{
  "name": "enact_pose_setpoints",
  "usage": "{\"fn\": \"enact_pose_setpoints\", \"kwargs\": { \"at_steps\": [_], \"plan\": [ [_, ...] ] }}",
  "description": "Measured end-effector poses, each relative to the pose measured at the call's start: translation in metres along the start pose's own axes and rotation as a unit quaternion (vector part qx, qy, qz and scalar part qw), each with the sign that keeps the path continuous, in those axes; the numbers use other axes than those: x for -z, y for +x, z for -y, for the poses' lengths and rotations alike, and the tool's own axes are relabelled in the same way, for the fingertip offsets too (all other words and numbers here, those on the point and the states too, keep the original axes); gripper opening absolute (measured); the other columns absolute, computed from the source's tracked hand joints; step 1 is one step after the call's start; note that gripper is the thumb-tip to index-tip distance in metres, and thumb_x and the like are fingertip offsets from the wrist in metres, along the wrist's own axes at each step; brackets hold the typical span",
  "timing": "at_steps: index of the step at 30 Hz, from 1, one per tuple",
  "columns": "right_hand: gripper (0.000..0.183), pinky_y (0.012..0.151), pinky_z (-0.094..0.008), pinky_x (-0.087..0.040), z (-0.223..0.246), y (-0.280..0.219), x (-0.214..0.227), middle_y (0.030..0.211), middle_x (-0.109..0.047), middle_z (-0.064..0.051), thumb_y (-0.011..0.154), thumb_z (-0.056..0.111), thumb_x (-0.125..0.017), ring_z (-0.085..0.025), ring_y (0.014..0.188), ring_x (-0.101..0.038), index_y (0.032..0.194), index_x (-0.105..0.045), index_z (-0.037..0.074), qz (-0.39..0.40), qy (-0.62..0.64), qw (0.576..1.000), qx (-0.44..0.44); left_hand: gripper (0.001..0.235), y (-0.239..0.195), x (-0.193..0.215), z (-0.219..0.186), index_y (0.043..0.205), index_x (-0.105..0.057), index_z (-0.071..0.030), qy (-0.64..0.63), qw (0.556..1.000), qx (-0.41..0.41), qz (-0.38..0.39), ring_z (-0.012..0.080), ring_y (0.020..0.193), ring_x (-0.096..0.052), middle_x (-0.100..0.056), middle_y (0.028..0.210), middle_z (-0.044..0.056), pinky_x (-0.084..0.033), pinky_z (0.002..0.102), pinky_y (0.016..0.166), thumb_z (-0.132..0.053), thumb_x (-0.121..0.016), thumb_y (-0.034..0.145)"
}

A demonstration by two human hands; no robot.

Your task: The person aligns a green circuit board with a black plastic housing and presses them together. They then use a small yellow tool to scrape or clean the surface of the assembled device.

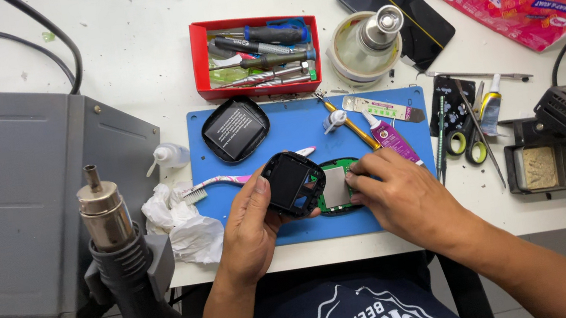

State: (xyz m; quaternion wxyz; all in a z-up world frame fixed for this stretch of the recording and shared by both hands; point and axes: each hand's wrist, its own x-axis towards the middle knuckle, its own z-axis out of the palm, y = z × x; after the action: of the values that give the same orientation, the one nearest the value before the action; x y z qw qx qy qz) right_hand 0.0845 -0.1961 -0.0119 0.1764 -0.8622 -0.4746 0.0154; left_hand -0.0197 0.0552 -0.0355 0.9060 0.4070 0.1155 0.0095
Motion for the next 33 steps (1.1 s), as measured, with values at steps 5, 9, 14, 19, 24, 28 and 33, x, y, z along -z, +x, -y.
{"fn": "enact_pose_setpoints", "kwargs": {
  "at_steps": [5,9,14,19,24,28,33],
  "plan": [
    [0.012,0.085,-0.041,-0.064,0.003,-0.003,0.0,0.11,-0.074,-0.004,0.098,0.022,-0.085,-0.03,0.107,-0.076,0.107,-0.082,0.013,-0.016,-0.006,1.0,-0.011,0.056,0.002,0.006,0.002,0.157,-0.062,0.003,0.002,1.0,-0.009,0.005,0.0449,0.121,-0.08,-0.08,0.132,0.035,-0.074,0.059,0.089,-0.033,-0.044,0.118],
    [0.022,0.087,-0.043,-0.063,0.011,-0.001,0.0,0.118,-0.076,-0.006,0.1,0.027,-0.083,-0.031,0.112,-0.077,0.117,-0.082,0.014,-0.029,-0.035,0.999,-0.01,0.056,0.002,0.009,0.002,0.156,-0.062,0.003,0.004,1.0,-0.005,0.009,0.0442,0.12,-0.081,-0.081,0.131,0.035,-0.074,0.059,0.089,-0.034,-0.044,0.118],
    [0.021,0.088,-0.044,-0.061,0.025,0.012,-0.013,0.119,-0.076,-0.008,0.102,0.023,-0.082,-0.034,0.115,-0.075,0.119,-0.082,0.012,-0.079,-0.026,0.996,0.031,0.056,0.001,0.014,0.006,0.155,-0.063,0.004,0.009,1.0,-0.02,0.0,0.0444,0.118,-0.082,-0.081,0.127,0.036,-0.074,0.058,0.089,-0.033,-0.044,0.118],
    [0.019,0.092,-0.045,-0.06,0.024,0.019,-0.02,0.119,-0.077,-0.008,0.1,0.016,-0.081,-0.033,0.118,-0.074,0.119,-0.083,0.014,-0.081,-0.039,0.993,0.075,0.056,0.004,0.015,0.006,0.155,-0.063,0.004,0.013,1.0,-0.024,0.002,0.0433,0.117,-0.082,-0.082,0.125,0.036,-0.074,0.057,0.089,-0.033,-0.043,0.118],
    [0.016,0.09,-0.044,-0.059,0.024,0.022,-0.018,0.114,-0.076,-0.005,0.102,0.016,-0.077,-0.031,0.115,-0.074,0.116,-0.083,0.016,-0.062,-0.053,0.993,0.084,0.056,0.005,0.015,0.006,0.156,-0.063,0.003,0.014,1.0,-0.017,0.003,0.0423,0.115,-0.083,-0.082,0.123,0.036,-0.074,0.055,0.089,-0.034,-0.042,0.119],
    [0.015,0.091,-0.044,-0.06,0.023,0.019,-0.021,0.114,-0.076,-0.004,0.101,0.014,-0.077,-0.03,0.115,-0.074,0.115,-0.083,0.016,-0.09,-0.052,0.991,0.084,0.055,0.004,0.01,0.003,0.155,-0.063,0.004,0.002,1.0,-0.029,0.001,0.0421,0.115,-0.083,-0.082,0.125,0.035,-0.075,0.055,0.088,-0.033,-0.045,0.118],
    [0.011,0.095,-0.041,-0.064,0.015,0.007,-0.014,0.116,-0.08,-0.006,0.105,0.017,-0.078,-0.029,0.117,-0.079,0.114,-0.083,0.013,-0.136,-0.039,0.989,0.053,0.055,-0.001,0.007,0.0,0.155,-0.064,0.004,0.004,1.0,-0.026,-0.003,0.0432,0.117,-0.082,-0.082,0.128,0.035,-0.074,0.057,0.088,-0.032,-0.045,0.118]
  ]
}}
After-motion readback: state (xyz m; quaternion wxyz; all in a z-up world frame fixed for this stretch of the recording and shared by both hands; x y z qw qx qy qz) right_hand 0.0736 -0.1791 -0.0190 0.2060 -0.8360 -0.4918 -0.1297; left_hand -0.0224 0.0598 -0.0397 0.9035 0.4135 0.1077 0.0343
